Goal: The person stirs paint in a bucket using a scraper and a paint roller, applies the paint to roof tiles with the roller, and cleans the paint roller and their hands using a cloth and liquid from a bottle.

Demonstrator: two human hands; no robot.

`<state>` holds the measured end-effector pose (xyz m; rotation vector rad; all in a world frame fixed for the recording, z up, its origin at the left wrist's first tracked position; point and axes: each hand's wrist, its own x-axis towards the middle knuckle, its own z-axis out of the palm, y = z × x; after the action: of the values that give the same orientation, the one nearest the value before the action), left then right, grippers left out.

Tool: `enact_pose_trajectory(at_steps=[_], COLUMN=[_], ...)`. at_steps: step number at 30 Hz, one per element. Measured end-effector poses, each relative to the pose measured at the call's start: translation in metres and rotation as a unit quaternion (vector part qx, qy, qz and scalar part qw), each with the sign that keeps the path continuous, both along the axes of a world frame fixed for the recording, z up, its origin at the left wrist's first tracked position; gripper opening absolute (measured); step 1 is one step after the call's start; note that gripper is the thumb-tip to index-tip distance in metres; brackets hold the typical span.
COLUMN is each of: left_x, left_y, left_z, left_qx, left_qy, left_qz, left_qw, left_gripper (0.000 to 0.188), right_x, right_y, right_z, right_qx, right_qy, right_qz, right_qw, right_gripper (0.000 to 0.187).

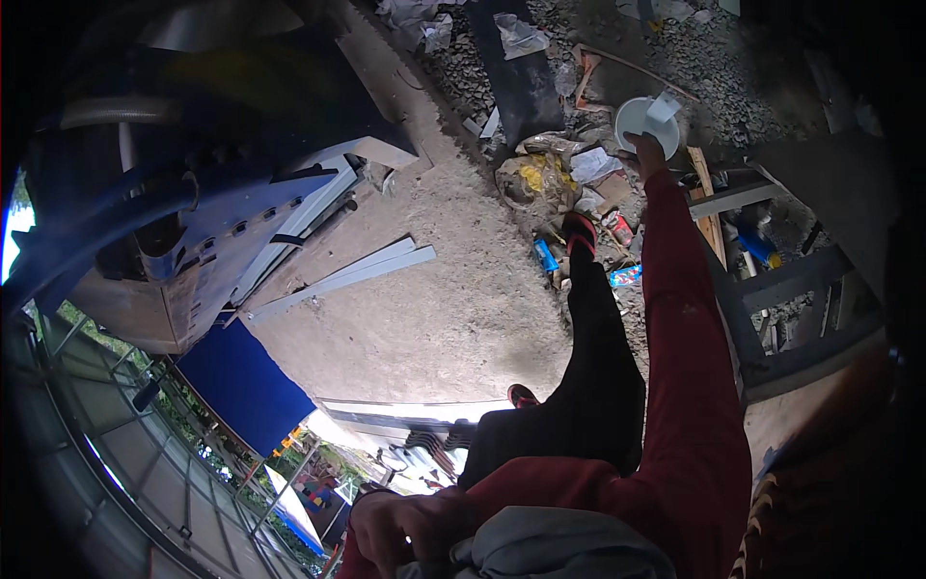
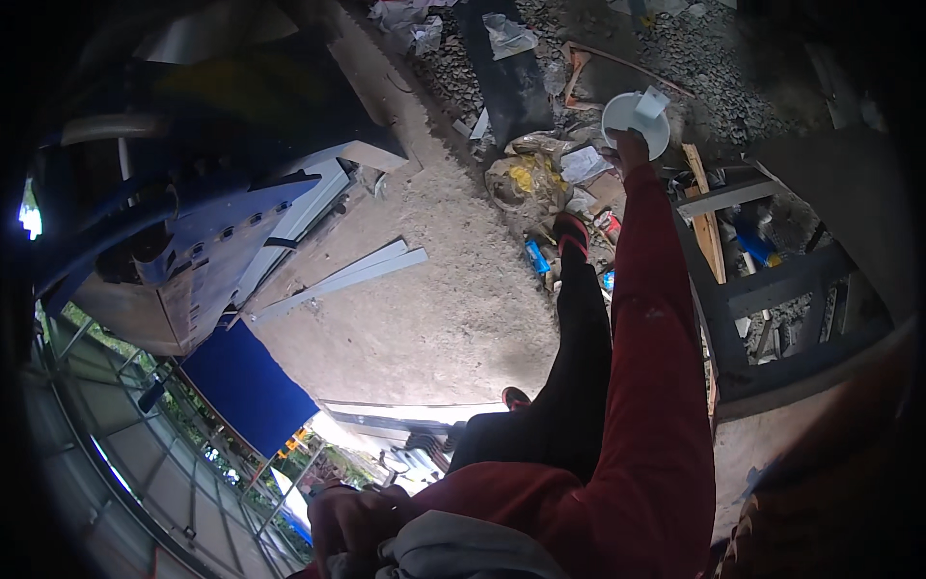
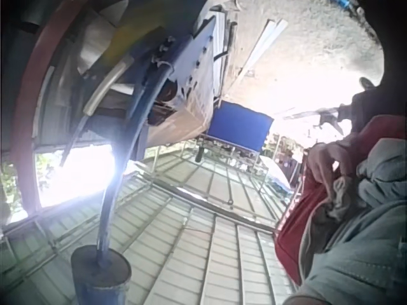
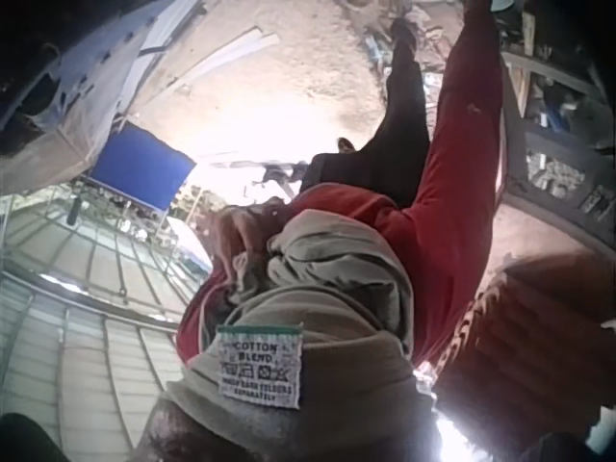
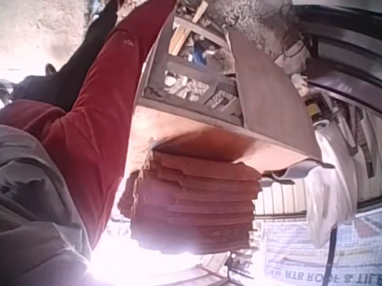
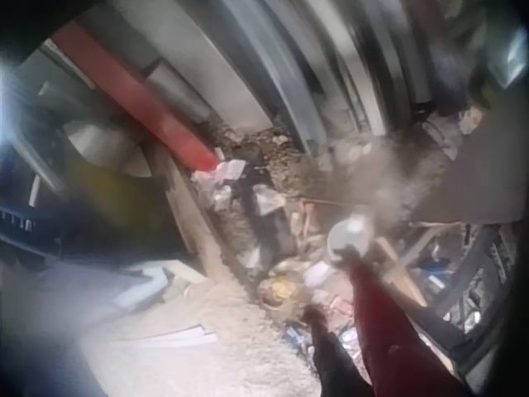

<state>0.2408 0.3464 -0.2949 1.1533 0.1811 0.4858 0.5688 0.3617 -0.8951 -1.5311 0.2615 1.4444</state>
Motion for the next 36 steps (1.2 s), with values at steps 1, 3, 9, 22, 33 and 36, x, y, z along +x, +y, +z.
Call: enact_pose_trajectory(at_steps=[1,3,9,22,33,36], left_x=[-0.002,-0.010,-0.029,-0.111,-0.061,-0.061], left_y=[0.001,0.002,-0.003,-0.090,-0.296,-0.357], left_z=[0.000,-0.001,0.043,0.156,0.345,0.368], left_qx=[-0.004,-0.022,-0.034,-0.070,-0.012,0.023], left_qy=[-0.015,-0.012,-0.002,-0.042,-0.409,-0.452], left_qz=[0.002,0.010,0.015,0.085,-0.499,-0.539], left_qw=[1.000,1.000,0.999,0.993,0.764,0.710], left_gripper=[0.043,0.043,0.042,0.044,0.032,0.029], right_x=[0.031,0.039,-0.031,-0.234,-0.352,-0.369], right_y=[-0.010,-0.029,-0.036,-0.217,-0.438,-0.506], right_z=[-0.006,-0.005,0.027,0.333,0.646,0.690], right_qx=[-0.053,-0.122,-0.010,-0.003,-0.001,-0.051], right_qy=[-0.073,-0.123,-0.101,-0.194,-0.288,-0.316], right_qz=[0.072,0.140,0.025,0.083,-0.081,-0.157], right_qw=[0.993,0.975,0.994,0.977,0.954,0.934], right_gripper=[0.056,0.044,0.036,0.042,0.035,0.037])
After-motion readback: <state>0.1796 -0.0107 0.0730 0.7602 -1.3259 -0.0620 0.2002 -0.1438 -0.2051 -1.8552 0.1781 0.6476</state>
